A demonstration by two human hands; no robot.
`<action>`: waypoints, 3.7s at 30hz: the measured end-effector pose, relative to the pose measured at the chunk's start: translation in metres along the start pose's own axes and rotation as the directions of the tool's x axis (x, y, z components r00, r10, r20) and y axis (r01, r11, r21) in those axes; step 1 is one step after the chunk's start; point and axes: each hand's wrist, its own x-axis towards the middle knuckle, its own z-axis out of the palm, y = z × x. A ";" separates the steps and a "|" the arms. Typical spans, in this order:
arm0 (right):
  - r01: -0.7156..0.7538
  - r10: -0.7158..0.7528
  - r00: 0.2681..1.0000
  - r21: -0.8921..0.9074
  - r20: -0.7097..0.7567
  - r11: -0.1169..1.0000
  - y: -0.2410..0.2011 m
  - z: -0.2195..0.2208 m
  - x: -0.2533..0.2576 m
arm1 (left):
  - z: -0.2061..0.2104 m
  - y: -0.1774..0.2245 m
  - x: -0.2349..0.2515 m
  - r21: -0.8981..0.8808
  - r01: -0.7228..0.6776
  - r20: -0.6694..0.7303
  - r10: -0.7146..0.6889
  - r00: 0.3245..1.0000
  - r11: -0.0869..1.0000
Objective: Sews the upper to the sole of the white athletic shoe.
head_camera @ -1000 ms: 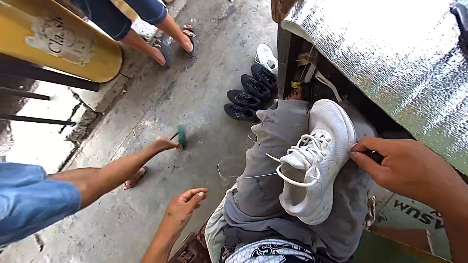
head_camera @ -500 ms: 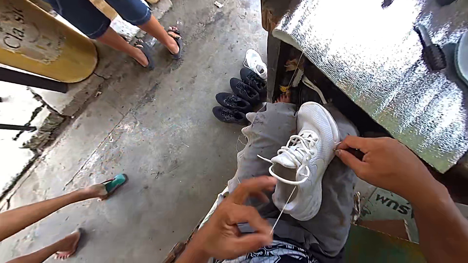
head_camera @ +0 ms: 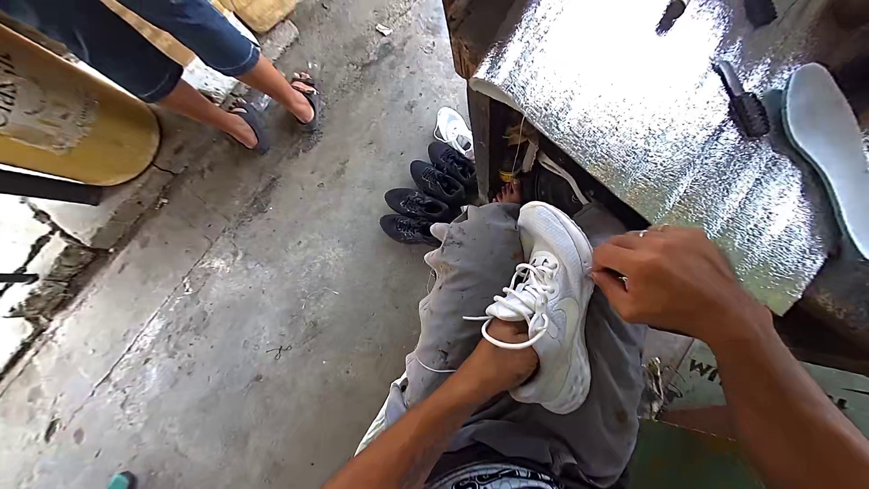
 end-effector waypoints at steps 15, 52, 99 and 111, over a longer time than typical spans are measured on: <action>0.107 -0.107 0.994 0.015 0.029 0.994 0.009 0.002 0.008 | 0.015 0.004 0.007 -0.150 0.107 -0.157 -0.130 0.979 0.983; -0.478 0.610 0.703 0.392 -0.366 0.786 -0.077 0.061 -0.071 | 0.000 -0.022 -0.020 0.333 -0.330 -0.090 0.378 0.921 0.883; -0.523 0.696 0.667 0.497 -0.268 0.692 -0.121 0.070 -0.061 | -0.076 -0.004 -0.080 0.818 -0.172 0.068 0.206 0.976 0.549; 0.106 0.620 0.727 0.940 -0.296 0.326 -0.095 0.035 -0.068 | -0.119 -0.014 -0.124 -0.389 -0.426 0.188 0.523 0.831 0.817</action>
